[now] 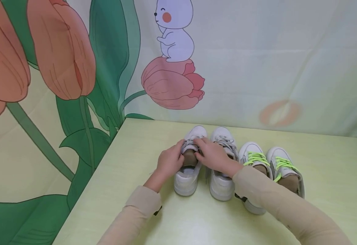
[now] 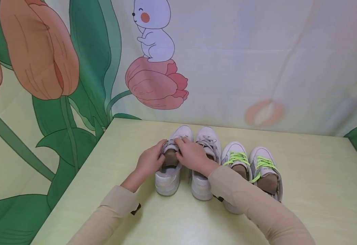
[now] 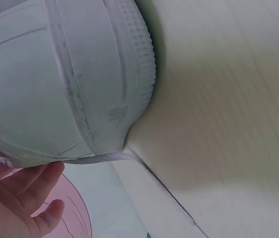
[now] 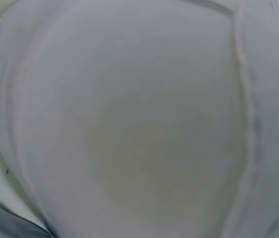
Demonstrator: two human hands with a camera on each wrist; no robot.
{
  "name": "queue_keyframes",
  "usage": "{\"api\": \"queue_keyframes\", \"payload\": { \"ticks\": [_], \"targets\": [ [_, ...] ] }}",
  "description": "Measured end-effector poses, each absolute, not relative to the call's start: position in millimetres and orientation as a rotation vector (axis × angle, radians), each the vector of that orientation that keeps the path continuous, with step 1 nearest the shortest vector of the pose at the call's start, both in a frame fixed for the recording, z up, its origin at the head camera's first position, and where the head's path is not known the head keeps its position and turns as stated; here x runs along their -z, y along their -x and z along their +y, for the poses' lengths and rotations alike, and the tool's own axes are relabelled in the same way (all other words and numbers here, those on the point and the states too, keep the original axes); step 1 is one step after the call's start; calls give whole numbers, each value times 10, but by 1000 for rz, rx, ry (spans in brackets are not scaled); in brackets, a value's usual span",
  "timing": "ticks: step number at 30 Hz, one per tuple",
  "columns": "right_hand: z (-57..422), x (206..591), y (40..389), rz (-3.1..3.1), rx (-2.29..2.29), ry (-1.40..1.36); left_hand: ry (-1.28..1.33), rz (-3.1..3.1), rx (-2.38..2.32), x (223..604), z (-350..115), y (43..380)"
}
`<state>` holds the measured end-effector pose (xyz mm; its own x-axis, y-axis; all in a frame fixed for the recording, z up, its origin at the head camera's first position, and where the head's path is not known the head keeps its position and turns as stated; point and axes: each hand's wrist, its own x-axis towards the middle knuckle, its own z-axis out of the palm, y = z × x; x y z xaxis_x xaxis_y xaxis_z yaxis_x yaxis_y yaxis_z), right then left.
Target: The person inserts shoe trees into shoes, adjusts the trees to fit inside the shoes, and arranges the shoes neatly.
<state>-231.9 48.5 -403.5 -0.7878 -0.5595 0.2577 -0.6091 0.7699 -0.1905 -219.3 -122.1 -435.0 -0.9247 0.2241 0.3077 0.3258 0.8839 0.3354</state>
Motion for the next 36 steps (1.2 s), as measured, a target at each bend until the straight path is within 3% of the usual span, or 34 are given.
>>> {"api": "queue_keyframes", "payload": {
  "ticks": [15,27,36],
  "targets": [
    [351,4098,2373,-2882,-259,-826,448,-2769,407,4336,-1216,2196],
    [383,4097,2398,-2845,-304,-919,490,-2815,540,4325,-1242,2178],
    [442,4029,2437,-2907,-534,-880,157,-2767,896,4291,-1180,2047]
  ]
}}
